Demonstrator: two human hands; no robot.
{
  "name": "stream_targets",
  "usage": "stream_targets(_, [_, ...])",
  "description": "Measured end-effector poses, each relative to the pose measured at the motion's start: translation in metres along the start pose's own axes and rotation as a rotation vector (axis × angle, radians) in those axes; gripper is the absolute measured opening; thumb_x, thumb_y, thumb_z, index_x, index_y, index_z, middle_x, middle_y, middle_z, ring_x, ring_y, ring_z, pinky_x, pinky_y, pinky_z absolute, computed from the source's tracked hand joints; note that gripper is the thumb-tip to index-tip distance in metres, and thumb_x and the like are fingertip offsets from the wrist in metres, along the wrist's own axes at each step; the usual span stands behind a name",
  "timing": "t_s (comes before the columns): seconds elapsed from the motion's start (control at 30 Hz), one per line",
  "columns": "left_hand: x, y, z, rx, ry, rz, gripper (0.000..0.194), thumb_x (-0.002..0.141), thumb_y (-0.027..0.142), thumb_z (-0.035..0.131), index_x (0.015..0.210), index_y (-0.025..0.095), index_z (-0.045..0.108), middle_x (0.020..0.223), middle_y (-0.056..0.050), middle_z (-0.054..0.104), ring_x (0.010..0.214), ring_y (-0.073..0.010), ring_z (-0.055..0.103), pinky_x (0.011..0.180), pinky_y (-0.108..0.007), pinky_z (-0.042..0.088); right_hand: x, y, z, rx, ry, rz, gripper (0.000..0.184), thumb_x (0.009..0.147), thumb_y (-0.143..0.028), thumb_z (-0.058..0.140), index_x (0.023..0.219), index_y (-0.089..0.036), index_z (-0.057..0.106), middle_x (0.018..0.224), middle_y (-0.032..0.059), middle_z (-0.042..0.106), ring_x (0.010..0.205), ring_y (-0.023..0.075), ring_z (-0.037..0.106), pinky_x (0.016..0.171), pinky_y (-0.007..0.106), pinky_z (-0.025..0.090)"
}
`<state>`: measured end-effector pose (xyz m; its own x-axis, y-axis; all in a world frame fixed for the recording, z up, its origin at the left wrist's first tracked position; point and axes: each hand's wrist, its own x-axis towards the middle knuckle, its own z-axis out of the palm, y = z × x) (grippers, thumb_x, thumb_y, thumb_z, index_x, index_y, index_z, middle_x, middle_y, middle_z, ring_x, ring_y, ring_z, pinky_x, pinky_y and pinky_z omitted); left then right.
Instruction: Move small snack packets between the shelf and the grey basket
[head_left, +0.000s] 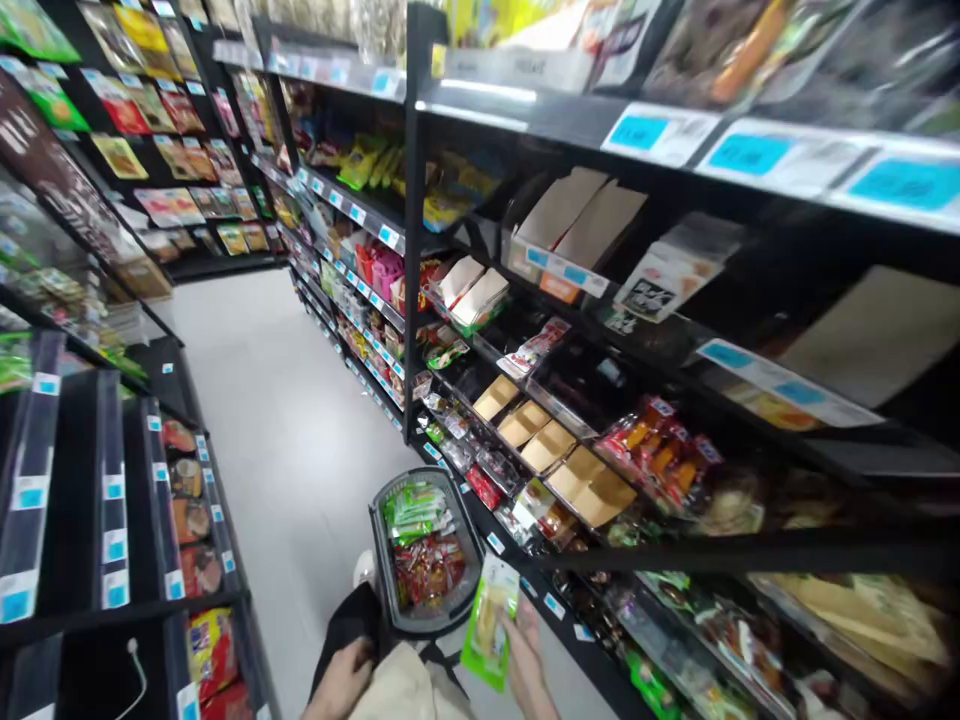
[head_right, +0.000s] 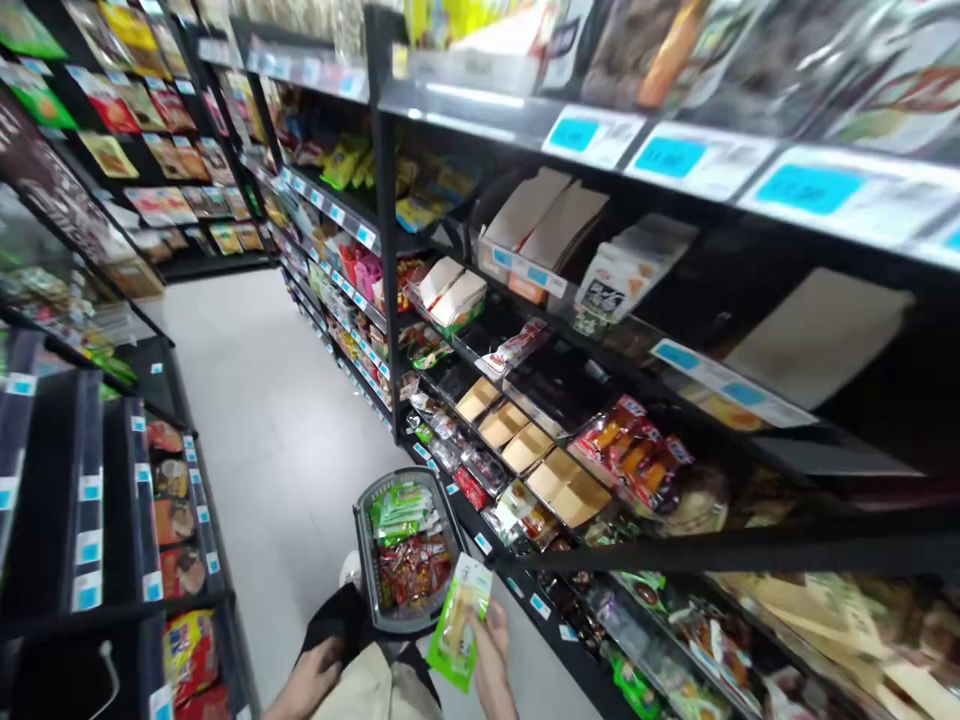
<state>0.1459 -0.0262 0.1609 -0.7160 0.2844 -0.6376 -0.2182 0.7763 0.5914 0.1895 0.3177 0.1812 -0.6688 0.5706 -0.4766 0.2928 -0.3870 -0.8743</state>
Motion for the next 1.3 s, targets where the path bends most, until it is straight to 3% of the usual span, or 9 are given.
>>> stream_targets(0.1, [-0.021,0.041,-0.004,-0.304,0.087,0.108,0.046,0.079,0.06,0.045,0.1,0.033,0.076,0.094,-0.001,0.08,0.096,-0.029,0.076,0.093,-0.04,0.059,-0.024,-0.029,0.005,0.123,0.006,0.086,0.047,0.051,-0.047,0.09,0.09,-0.031,0.07,0.087,0.0024,0.08,0.086,0.036,0.079,0.084,0.055,0.065])
stream_targets(0.23, [-0.044,0.106,-0.011,-0.599,0.098,0.2,0.058,0.08,0.072,0.055,0.112,0.027,0.074,0.107,-0.006,0.08,0.1,-0.0288,0.074,0.083,-0.037,0.059,-0.069,-0.071,0.049,0.188,-0.137,0.141,0.05,0.049,-0.045,0.095,0.089,-0.026,0.073,0.089,0.0058,0.082,0.085,0.0361,0.079,0.081,0.051,0.065])
stream_targets(0.33, [-0.054,0.144,-0.029,-0.597,0.042,0.357,0.055,0.08,0.067,0.065,0.107,0.02,0.075,0.102,-0.009,0.079,0.095,-0.0268,0.073,0.082,-0.035,0.057,-0.1,-0.094,0.09,0.207,-0.184,0.114,0.05,0.049,-0.044,0.097,0.089,-0.024,0.075,0.087,0.0072,0.082,0.084,0.0364,0.08,0.073,0.047,0.065])
stream_targets(0.47, [-0.056,0.168,-0.064,-0.554,0.046,0.467,0.05,0.082,0.064,0.066,0.088,0.015,0.073,0.08,-0.006,0.073,0.076,-0.02,0.067,0.073,-0.029,0.053,-0.121,-0.115,0.129,0.224,-0.174,0.02,0.046,0.051,-0.044,0.098,0.088,-0.025,0.078,0.083,0.0058,0.081,0.082,0.0349,0.08,0.069,0.043,0.064])
stream_targets(0.67, [-0.051,0.167,-0.136,-0.553,0.009,0.554,0.047,0.084,0.059,0.069,0.088,0.013,0.073,0.078,-0.005,0.072,0.069,-0.0163,0.063,0.067,-0.027,0.051,-0.133,-0.147,0.174,0.213,-0.257,-0.075,0.044,0.058,-0.038,0.098,0.094,-0.019,0.08,0.09,0.0084,0.083,0.085,0.0307,0.079,0.077,0.041,0.063])
stream_targets(0.9, [-0.037,0.133,-0.227,-0.617,0.028,0.513,0.051,0.08,0.062,0.073,0.088,0.011,0.07,0.077,-0.005,0.072,0.067,-0.0148,0.063,0.065,-0.025,0.05,-0.15,-0.149,0.267,0.17,-0.286,-0.021,0.044,0.051,-0.041,0.1,0.084,-0.018,0.08,0.078,0.0073,0.081,0.081,0.0314,0.078,0.074,0.042,0.063])
stream_targets(1.13, [-0.024,0.095,-0.26,-0.772,0.105,0.482,0.053,0.081,0.053,0.078,0.118,0.018,0.062,0.099,-0.005,0.073,0.082,-0.0159,0.07,0.08,-0.028,0.056,-0.157,-0.13,0.328,0.106,-0.255,-0.079,0.044,0.062,-0.049,0.095,0.091,-0.019,0.082,0.086,0.0082,0.082,0.087,0.0313,0.077,0.079,0.045,0.063])
stream_targets(1.23, [-0.02,0.095,-0.265,-0.863,0.171,0.455,0.052,0.082,0.049,0.078,0.122,0.021,0.06,0.115,-0.007,0.071,0.094,-0.0163,0.07,0.088,-0.029,0.057,-0.169,-0.132,0.342,-0.113,-0.276,-0.273,0.036,0.077,-0.05,0.085,0.098,-0.021,0.083,0.103,0.0113,0.081,0.097,0.0315,0.075,0.086,0.047,0.062])
stream_targets(1.3, [-0.019,0.101,-0.268,-1.015,0.076,0.397,0.042,0.088,0.051,0.071,0.116,0.02,0.064,0.117,-0.008,0.072,0.105,-0.0195,0.07,0.093,-0.031,0.057,-0.18,-0.136,0.35,-0.352,-0.327,-0.49,0.028,0.087,-0.044,0.077,0.106,-0.024,0.083,0.124,0.0122,0.076,0.114,0.0322,0.07,0.099,0.051,0.057])
